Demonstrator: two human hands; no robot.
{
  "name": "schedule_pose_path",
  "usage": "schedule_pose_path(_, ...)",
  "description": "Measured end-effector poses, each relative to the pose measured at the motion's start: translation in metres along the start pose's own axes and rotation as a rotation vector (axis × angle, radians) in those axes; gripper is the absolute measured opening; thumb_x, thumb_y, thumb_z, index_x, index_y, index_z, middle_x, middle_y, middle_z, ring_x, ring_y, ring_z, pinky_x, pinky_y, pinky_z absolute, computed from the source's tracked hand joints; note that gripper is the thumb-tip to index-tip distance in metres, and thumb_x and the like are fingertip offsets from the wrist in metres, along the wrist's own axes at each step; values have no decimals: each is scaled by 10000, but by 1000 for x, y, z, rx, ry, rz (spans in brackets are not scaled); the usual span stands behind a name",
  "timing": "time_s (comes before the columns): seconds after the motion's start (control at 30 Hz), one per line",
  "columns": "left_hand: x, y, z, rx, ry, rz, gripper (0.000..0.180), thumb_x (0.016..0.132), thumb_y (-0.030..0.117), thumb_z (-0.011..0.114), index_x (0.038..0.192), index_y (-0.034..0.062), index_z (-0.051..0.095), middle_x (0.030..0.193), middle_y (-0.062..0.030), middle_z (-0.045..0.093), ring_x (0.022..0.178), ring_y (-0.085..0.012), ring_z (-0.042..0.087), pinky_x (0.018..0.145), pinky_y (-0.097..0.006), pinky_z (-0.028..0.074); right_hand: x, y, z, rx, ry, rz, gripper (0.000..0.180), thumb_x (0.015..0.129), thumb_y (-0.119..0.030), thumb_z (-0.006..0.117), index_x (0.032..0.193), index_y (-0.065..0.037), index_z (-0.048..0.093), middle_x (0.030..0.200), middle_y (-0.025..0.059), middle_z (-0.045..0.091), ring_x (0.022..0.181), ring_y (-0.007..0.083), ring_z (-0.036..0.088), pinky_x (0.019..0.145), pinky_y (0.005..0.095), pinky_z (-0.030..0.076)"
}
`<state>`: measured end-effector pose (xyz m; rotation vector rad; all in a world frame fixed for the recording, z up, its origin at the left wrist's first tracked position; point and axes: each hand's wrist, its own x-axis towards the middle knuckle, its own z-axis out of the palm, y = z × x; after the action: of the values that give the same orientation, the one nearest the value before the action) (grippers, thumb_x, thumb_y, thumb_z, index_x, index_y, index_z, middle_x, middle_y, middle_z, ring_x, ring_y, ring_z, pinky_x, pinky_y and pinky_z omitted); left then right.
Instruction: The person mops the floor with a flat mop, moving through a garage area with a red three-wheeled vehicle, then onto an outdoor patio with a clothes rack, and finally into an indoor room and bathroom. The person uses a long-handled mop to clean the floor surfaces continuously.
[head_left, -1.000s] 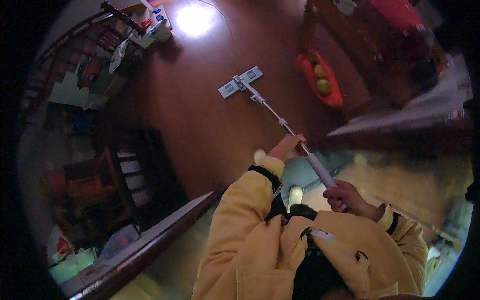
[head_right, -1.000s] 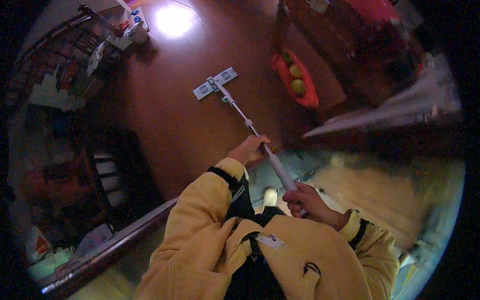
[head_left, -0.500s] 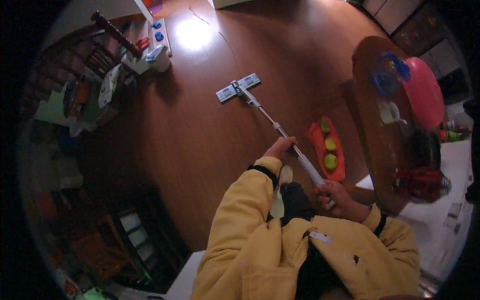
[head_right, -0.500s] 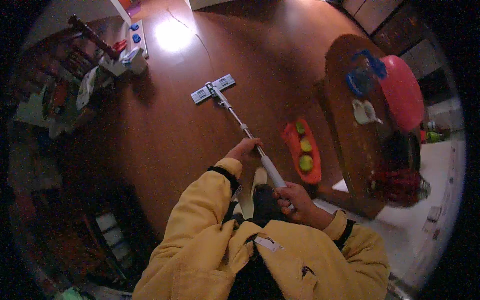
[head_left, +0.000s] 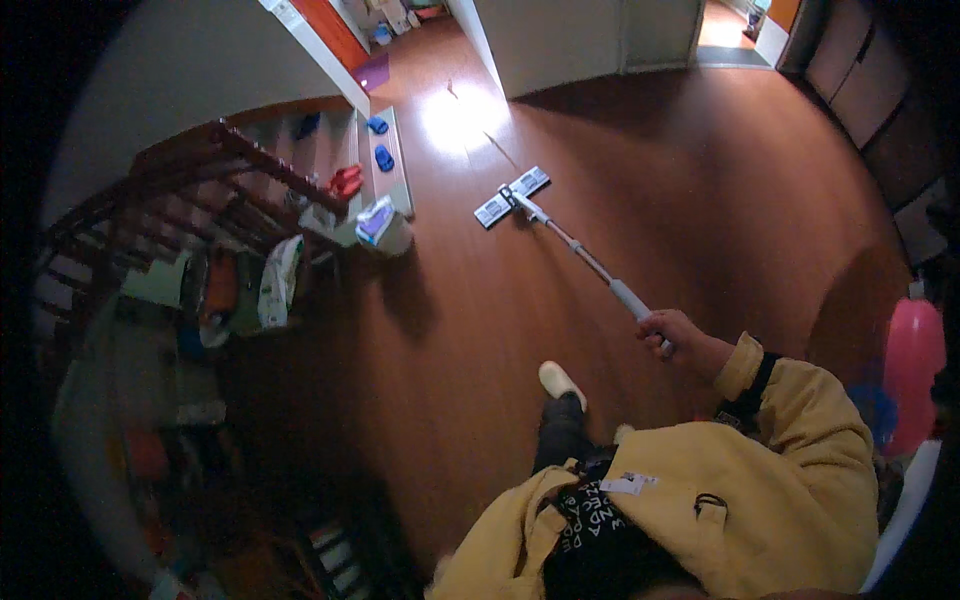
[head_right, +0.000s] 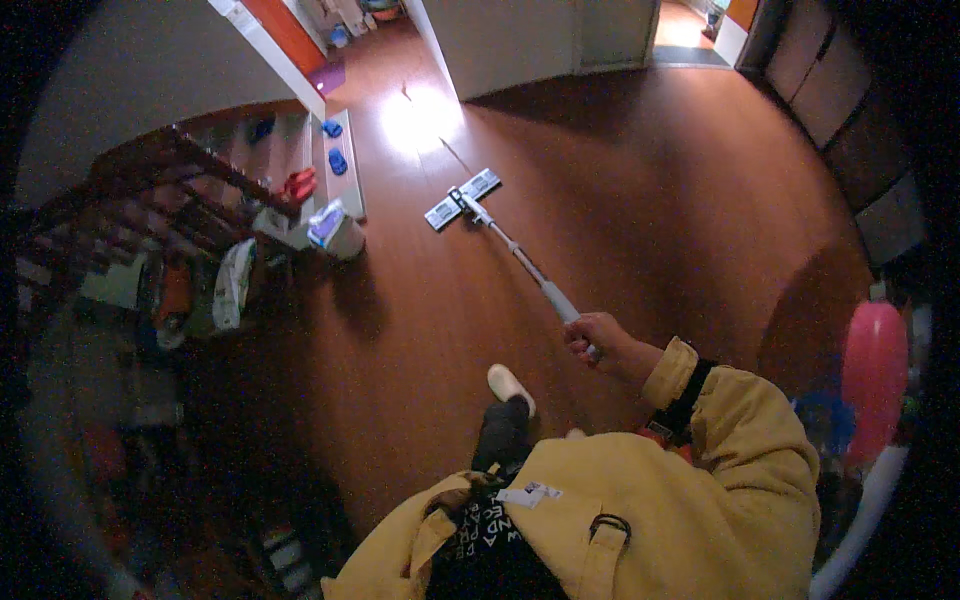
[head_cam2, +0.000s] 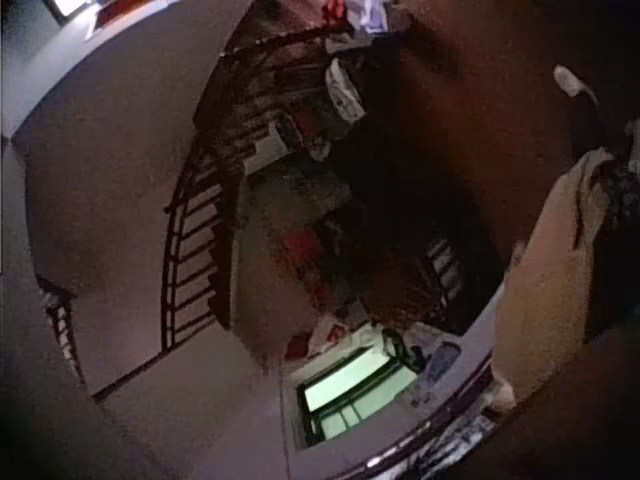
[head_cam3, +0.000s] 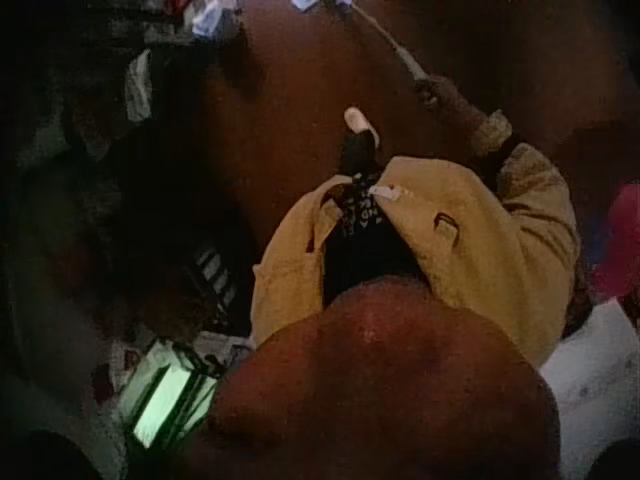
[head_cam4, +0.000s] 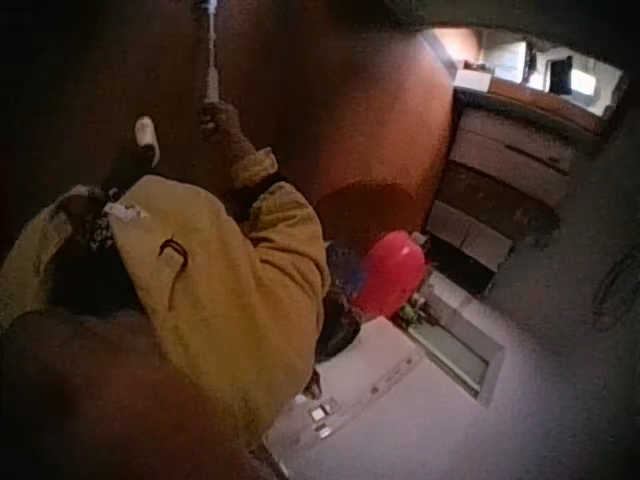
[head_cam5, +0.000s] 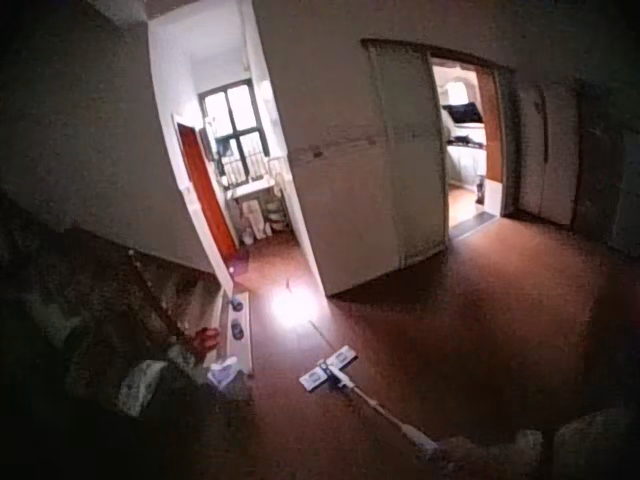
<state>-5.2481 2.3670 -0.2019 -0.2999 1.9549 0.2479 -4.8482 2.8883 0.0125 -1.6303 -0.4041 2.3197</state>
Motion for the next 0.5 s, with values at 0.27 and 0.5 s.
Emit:
schedule_pose_path(0.27, 99, 201, -17, 168, -3, 341, 503, 885, 251, 657, 1308, 35, 490, 1225, -173, 603, 1108, -329, 579, 885, -424, 484, 166, -102, 73, 58, -19, -3, 60, 861, -49, 590, 870, -7, 548, 677, 57, 536, 485, 71, 455, 368, 198, 358)
schedule_pose_path(0.5, 97, 654, -51, 56, -133, 1356, 354, 877, 128, 628, 1200, -4, 563, 1096, -126, 648, 968, -225, 616, 839, -332, 491, 319, -123, 172, 108, -23, -94, 56, 872, -65, 587, 860, -15, 565, 684, 48, 536, 480, 90, 452, 373, 221, 368)
